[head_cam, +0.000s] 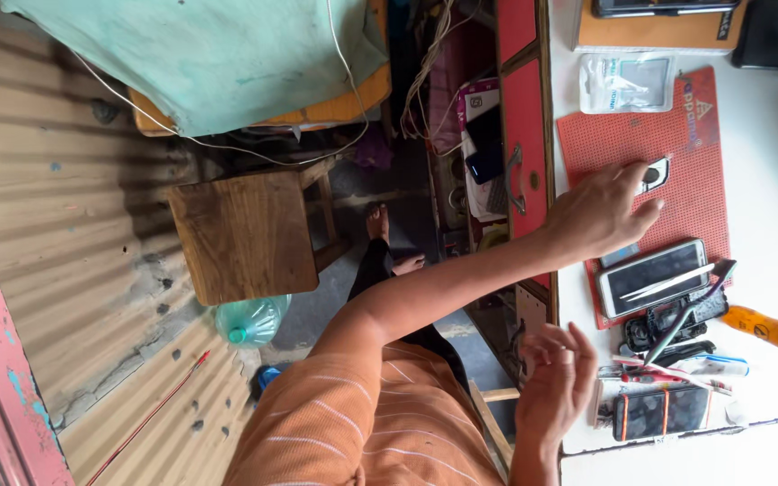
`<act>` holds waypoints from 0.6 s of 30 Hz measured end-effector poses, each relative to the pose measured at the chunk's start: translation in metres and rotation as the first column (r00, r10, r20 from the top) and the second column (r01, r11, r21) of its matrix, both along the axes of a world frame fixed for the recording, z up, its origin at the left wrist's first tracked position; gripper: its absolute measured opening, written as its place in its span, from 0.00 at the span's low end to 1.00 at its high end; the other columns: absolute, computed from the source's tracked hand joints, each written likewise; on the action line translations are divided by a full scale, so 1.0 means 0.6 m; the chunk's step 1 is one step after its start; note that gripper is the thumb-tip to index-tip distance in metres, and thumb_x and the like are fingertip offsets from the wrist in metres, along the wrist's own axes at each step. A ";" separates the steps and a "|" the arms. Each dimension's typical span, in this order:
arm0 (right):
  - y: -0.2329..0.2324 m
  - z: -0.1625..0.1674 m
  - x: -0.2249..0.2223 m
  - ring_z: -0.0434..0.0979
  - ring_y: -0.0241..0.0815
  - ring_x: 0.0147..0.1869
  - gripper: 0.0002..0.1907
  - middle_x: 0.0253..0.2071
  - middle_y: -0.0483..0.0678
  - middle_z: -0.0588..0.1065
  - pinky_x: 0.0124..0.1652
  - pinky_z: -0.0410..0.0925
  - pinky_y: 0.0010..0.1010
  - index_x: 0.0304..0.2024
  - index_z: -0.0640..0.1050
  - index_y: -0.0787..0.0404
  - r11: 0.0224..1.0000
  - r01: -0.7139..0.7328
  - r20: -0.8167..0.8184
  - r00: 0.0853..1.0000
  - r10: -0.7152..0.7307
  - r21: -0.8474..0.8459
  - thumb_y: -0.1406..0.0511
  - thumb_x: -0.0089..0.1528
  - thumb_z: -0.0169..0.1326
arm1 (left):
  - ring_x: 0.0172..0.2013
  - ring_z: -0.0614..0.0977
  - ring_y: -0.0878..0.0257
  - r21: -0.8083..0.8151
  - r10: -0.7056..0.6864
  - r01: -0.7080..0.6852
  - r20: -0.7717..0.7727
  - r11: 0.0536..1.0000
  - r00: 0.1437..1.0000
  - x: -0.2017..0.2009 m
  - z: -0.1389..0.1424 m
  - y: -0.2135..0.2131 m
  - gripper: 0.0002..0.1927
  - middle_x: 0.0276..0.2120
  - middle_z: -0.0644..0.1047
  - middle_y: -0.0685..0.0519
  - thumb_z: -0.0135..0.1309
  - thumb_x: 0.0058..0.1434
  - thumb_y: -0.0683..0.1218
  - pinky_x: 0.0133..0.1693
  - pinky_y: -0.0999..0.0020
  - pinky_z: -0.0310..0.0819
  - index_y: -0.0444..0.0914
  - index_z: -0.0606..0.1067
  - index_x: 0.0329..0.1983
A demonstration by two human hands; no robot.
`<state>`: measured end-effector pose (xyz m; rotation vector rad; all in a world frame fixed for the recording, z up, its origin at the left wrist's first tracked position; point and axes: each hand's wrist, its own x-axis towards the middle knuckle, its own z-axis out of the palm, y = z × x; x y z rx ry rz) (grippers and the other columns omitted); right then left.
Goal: The person handles a smartphone and a small circuit board, then uses a toothbrush to clean the board. They also use a soldering iron on the board and place it on the workbench.
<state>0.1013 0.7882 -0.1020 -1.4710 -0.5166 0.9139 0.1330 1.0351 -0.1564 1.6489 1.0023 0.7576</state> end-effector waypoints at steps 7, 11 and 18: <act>0.008 -0.072 -0.041 0.78 0.44 0.50 0.17 0.53 0.56 0.76 0.50 0.70 0.36 0.61 0.69 0.69 0.967 -0.182 -0.094 0.981 0.168 -0.178 0.67 0.72 0.43 | 0.67 0.72 0.40 0.091 0.004 -0.010 0.066 0.996 0.998 -0.116 0.020 -0.034 0.28 0.68 0.66 0.30 0.51 0.69 0.53 0.63 0.53 0.74 0.33 0.67 0.68; 0.067 -0.135 -0.069 0.78 0.44 0.50 0.15 0.47 0.58 0.77 0.53 0.71 0.36 0.58 0.72 0.72 0.934 -0.283 -0.187 0.951 0.245 -0.217 0.67 0.75 0.44 | 0.70 0.71 0.50 0.021 0.098 -0.111 0.334 0.994 0.937 -0.221 -0.037 -0.033 0.20 0.69 0.66 0.40 0.48 0.75 0.49 0.71 0.60 0.67 0.37 0.70 0.67; 0.336 -0.265 -0.140 0.79 0.44 0.47 0.17 0.46 0.54 0.78 0.49 0.71 0.37 0.55 0.75 0.70 0.790 -0.273 -0.174 0.962 0.212 -0.549 0.63 0.71 0.47 | 0.29 0.72 0.70 -0.653 0.668 -0.406 0.210 0.640 0.714 -0.304 -0.395 0.138 0.16 0.42 0.75 0.53 0.48 0.69 0.37 0.31 0.74 0.66 0.39 0.73 0.60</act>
